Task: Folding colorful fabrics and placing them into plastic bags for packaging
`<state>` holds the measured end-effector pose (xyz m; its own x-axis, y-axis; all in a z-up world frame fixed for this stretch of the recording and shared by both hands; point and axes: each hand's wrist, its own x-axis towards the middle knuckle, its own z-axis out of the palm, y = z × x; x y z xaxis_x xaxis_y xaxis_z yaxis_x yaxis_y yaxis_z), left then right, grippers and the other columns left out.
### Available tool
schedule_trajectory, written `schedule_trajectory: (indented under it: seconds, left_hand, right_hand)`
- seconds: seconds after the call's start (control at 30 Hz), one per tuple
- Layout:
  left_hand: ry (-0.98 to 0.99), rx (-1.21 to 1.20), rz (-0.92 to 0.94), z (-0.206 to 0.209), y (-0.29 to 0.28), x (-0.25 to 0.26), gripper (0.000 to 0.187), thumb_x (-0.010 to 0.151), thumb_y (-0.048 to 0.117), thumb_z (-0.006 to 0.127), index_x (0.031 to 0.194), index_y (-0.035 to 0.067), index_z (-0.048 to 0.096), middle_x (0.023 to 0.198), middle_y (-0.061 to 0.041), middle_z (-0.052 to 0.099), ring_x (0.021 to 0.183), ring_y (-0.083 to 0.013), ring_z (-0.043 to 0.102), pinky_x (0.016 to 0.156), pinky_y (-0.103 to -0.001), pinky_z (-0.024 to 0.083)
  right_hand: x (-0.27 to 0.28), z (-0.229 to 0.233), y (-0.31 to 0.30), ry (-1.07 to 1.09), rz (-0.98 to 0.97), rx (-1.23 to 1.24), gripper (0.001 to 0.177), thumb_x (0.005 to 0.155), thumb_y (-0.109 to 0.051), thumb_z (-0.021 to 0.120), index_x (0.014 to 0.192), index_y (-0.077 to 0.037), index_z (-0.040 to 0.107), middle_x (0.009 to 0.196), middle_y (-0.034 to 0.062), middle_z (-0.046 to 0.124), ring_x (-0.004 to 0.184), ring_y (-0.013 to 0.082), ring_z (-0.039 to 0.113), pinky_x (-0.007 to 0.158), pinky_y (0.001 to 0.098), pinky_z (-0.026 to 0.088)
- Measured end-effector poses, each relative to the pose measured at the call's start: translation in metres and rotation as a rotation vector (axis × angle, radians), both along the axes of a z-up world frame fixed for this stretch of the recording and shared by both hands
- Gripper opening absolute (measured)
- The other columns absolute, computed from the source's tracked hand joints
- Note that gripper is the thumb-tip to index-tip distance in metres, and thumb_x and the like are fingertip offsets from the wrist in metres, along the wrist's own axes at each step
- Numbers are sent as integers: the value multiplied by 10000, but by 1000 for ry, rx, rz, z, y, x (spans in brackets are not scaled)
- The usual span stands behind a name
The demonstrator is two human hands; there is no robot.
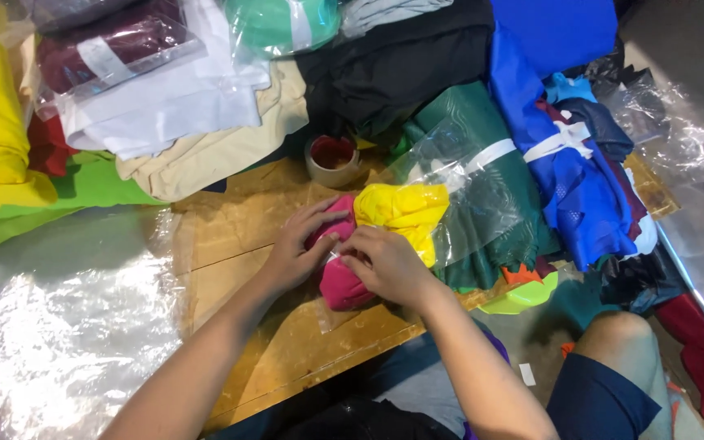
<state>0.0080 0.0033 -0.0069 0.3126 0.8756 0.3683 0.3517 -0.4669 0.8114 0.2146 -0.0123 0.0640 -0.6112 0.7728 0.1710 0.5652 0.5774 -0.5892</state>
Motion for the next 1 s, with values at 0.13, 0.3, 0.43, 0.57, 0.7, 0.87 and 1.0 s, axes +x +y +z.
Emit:
schedule_trajectory:
  seconds: [0.13,0.3,0.43,0.57,0.7,0.87,1.0]
  left_hand:
    - [-5,3,10,8,-4,4,369,991,201,607,1353,176,671,1465,-167,589,1372,-416,513,1122,-597,350]
    - [62,53,42,1,-2,5,353,997,250,614,1339,190,674,1445,-153,603,1358,-396,530,1118,-576,371]
    - [57,58,34,6,-4,6,341,1003,242,608,1330,165,671,1444,-166,600,1359,-410,525,1115,-584,366]
    - [77,63,37,1,-4,6,332,1014,252,591,1325,168,672,1454,-159,595,1365,-399,523,1111,-573,374]
    - [77,41,40,-2,-3,5,351,1069,235,446,1336,164,661,1464,-161,587,1383,-400,501,1120,-571,364]
    - [120,39,45,-2,-3,5,371,1073,254,428,1362,171,645,1473,-162,574,1382,-409,493,1131,-578,348]
    - [155,49,43,-4,-3,4,369,1072,266,440,1381,199,630,1485,-143,562,1383,-398,493,1133,-577,342]
  right_hand:
    - [-5,-2,3,38,-91,-85,139,935,-107,674,992,-26,772,937,177,749,941,414,726,809,473,604]
    - [-13,-7,0,-197,-219,-144,183,955,-209,627,1013,-95,758,930,74,735,947,309,728,804,412,583]
    - [-17,-16,3,-272,-191,-48,189,964,-208,596,1009,-78,726,937,105,705,940,357,719,784,441,583]
    - [-15,-9,1,-221,-170,-182,205,982,-196,554,1028,-46,685,943,142,684,977,407,711,840,481,573]
    - [-12,3,0,-82,-160,-262,177,935,-158,597,984,-15,688,886,186,680,966,455,698,823,535,571]
    - [-12,-14,-4,48,-257,-196,110,898,-143,674,925,-55,734,803,130,692,848,338,725,739,439,597]
    - [-14,-22,-8,94,-288,-132,97,907,-125,697,905,-48,756,760,132,693,762,298,733,658,395,608]
